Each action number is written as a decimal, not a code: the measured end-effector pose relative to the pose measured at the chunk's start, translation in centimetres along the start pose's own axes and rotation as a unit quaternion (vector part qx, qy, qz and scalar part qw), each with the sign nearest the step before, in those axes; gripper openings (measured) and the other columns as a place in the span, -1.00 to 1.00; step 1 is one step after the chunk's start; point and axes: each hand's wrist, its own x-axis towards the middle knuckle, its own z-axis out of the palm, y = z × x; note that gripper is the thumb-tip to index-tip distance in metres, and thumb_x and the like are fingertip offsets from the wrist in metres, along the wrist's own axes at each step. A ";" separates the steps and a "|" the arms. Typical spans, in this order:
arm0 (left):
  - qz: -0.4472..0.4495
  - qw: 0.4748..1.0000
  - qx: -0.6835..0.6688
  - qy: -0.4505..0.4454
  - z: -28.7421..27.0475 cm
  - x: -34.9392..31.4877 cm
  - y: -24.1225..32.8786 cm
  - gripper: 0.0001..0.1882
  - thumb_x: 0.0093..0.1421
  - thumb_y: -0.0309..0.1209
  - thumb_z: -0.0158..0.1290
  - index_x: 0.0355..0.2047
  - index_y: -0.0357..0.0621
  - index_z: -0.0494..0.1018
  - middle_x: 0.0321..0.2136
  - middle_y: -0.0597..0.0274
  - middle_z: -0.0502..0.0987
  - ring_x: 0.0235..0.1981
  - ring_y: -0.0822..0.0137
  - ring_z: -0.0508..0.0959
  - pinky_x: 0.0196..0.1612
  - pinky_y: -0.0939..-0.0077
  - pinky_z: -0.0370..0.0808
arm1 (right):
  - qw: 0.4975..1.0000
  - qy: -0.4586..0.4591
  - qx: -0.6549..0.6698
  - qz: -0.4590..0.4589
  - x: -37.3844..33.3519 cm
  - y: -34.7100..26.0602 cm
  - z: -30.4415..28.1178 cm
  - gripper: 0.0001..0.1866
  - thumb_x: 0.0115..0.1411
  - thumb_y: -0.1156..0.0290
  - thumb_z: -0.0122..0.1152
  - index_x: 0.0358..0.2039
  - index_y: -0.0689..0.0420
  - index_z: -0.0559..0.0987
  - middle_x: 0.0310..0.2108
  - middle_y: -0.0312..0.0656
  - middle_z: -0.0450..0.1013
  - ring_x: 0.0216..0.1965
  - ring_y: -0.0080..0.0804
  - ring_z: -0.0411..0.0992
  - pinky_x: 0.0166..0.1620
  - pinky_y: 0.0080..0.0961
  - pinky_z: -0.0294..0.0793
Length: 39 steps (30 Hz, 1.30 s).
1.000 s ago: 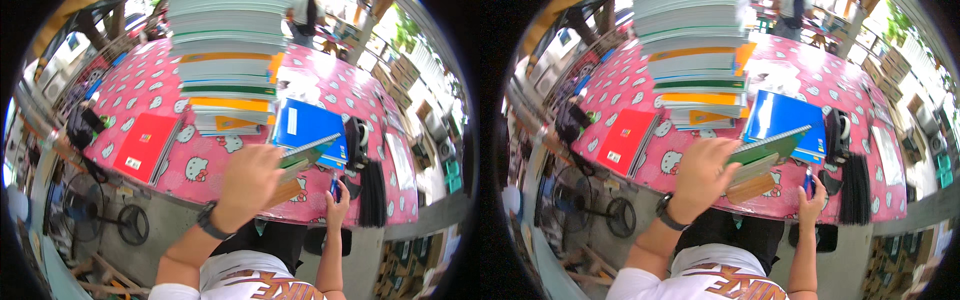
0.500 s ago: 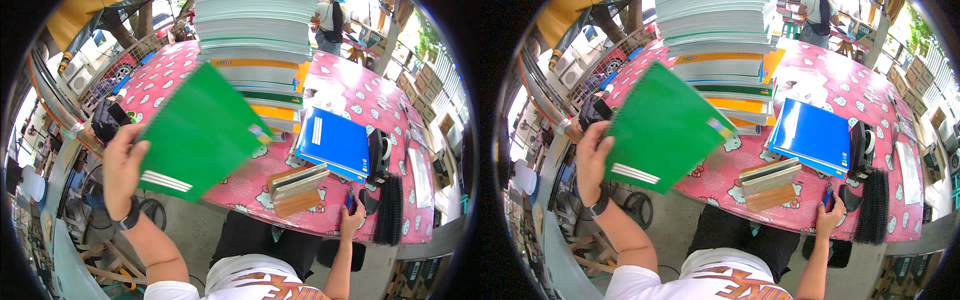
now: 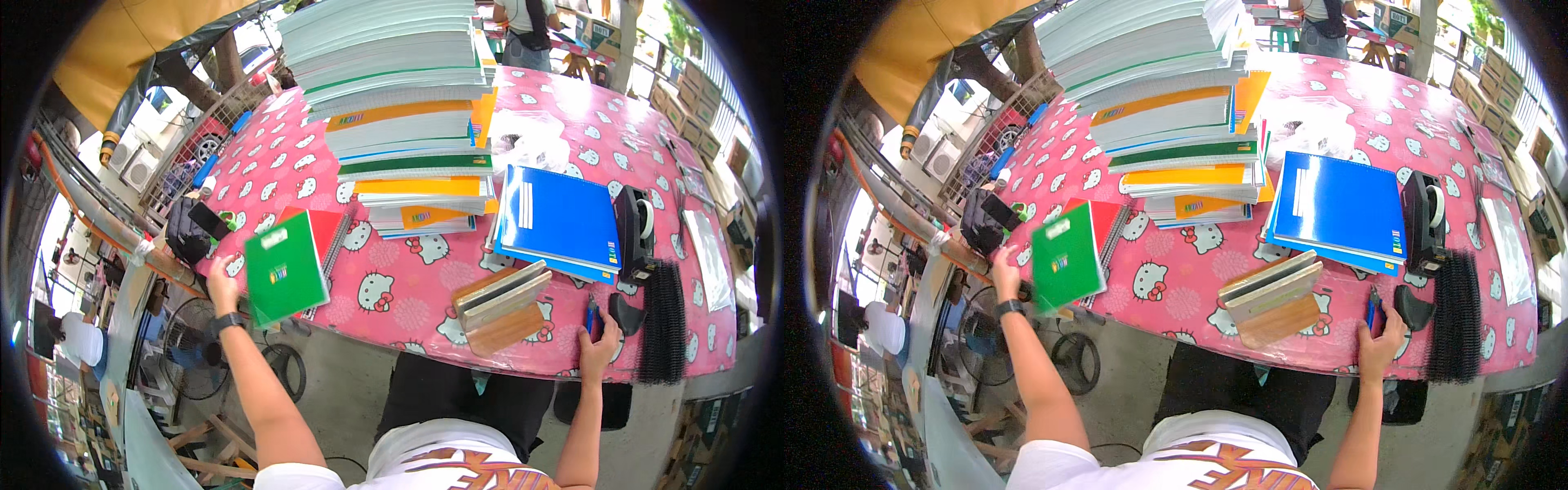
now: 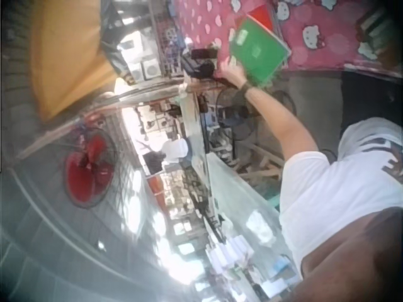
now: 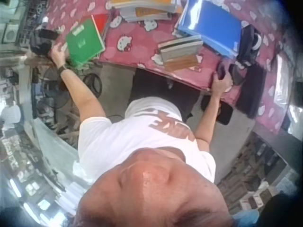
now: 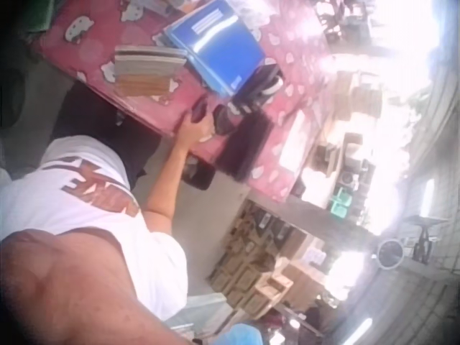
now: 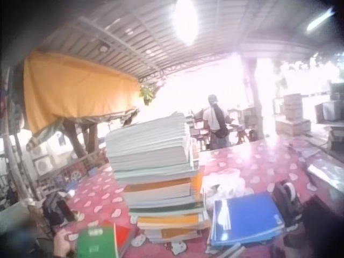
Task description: The person labels notebooks by hand. They take a notebook from a pile, apply tape using a dispenser, press labels onto the notebooks, and move them to a new stack.
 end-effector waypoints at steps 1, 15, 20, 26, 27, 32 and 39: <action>-0.051 0.991 -0.098 -0.071 2.4 -0.3 4.1 -0.65 0.06 -0.42 0.08 -0.11 -0.19 0.46 -0.05 -0.05 0.46 -0.01 0.14 0.46 0.05 0.37 0.32 | 1.000 0.001 -0.015 0.003 0.1 0.1 -0.3 -0.46 -0.19 0.46 0.28 -0.09 0.24 0.44 -0.12 -0.06 0.40 -0.06 -0.09 0.27 0.05 -0.28 0.20; 0.010 0.948 -0.097 -0.304 9.6 -3.7 9.9 -0.34 0.05 -0.23 0.03 0.21 0.16 0.18 0.29 0.21 0.03 0.33 0.16 -0.07 0.24 -0.22 -0.23 | 0.998 -0.010 -0.066 -0.005 0.1 0.5 -0.5 -0.46 -0.17 0.38 0.31 -0.10 0.23 0.45 -0.10 -0.04 0.38 -0.04 -0.05 0.27 0.04 -0.23 0.20; 0.014 0.970 0.018 -0.242 10.1 -5.9 11.1 -0.39 0.22 0.05 -0.17 0.26 0.29 0.07 0.30 0.27 0.00 0.33 0.13 -0.09 0.24 -0.20 -0.27 | 0.996 -0.014 -0.084 -0.011 0.0 0.1 -0.2 -0.46 -0.18 0.37 0.31 -0.10 0.21 0.45 -0.10 -0.05 0.38 -0.04 -0.05 0.27 0.04 -0.22 0.19; 0.053 0.977 0.080 -0.193 10.7 -6.4 12.9 -0.45 0.25 -0.04 -0.18 0.24 0.27 0.10 0.26 0.21 0.10 0.28 0.08 0.04 0.21 -0.20 -0.06 | 0.992 0.021 -0.114 -0.047 0.7 -0.6 -0.8 -0.52 -0.14 0.35 0.29 -0.13 0.15 0.49 -0.10 -0.10 0.40 -0.02 -0.09 0.29 0.04 -0.23 0.19; 0.059 0.977 0.084 -0.188 10.7 -6.3 12.7 -0.46 0.25 -0.05 -0.18 0.23 0.26 0.13 0.25 0.20 0.13 0.27 0.07 0.08 0.21 -0.18 -0.04 | 0.989 0.039 -0.117 -0.079 1.4 -1.1 -0.8 -0.56 -0.12 0.36 0.28 -0.14 0.13 0.50 -0.09 -0.12 0.41 -0.01 -0.12 0.29 0.04 -0.24 0.19; 0.052 0.986 0.047 -0.150 10.4 -7.7 12.6 -0.50 0.25 -0.09 -0.16 0.18 0.13 0.23 0.21 0.15 0.18 0.25 0.07 0.10 0.21 -0.16 -0.04 | 0.964 -0.010 -0.085 -0.252 8.2 -6.9 1.7 -0.58 -0.06 0.37 0.26 -0.12 0.09 0.50 -0.08 -0.22 0.43 -0.01 -0.24 0.32 0.05 -0.24 0.17; 0.153 0.831 -0.482 -0.231 7.3 -14.0 29.3 -0.34 0.01 -0.26 0.22 0.10 -0.18 0.28 0.06 0.14 0.35 0.09 0.25 0.32 0.15 0.31 0.22 | 0.935 -0.104 -0.138 -0.308 10.8 -6.0 4.0 -0.45 -0.23 0.48 0.33 -0.11 0.11 0.49 -0.10 -0.22 0.43 -0.08 -0.26 0.36 -0.04 -0.35 0.31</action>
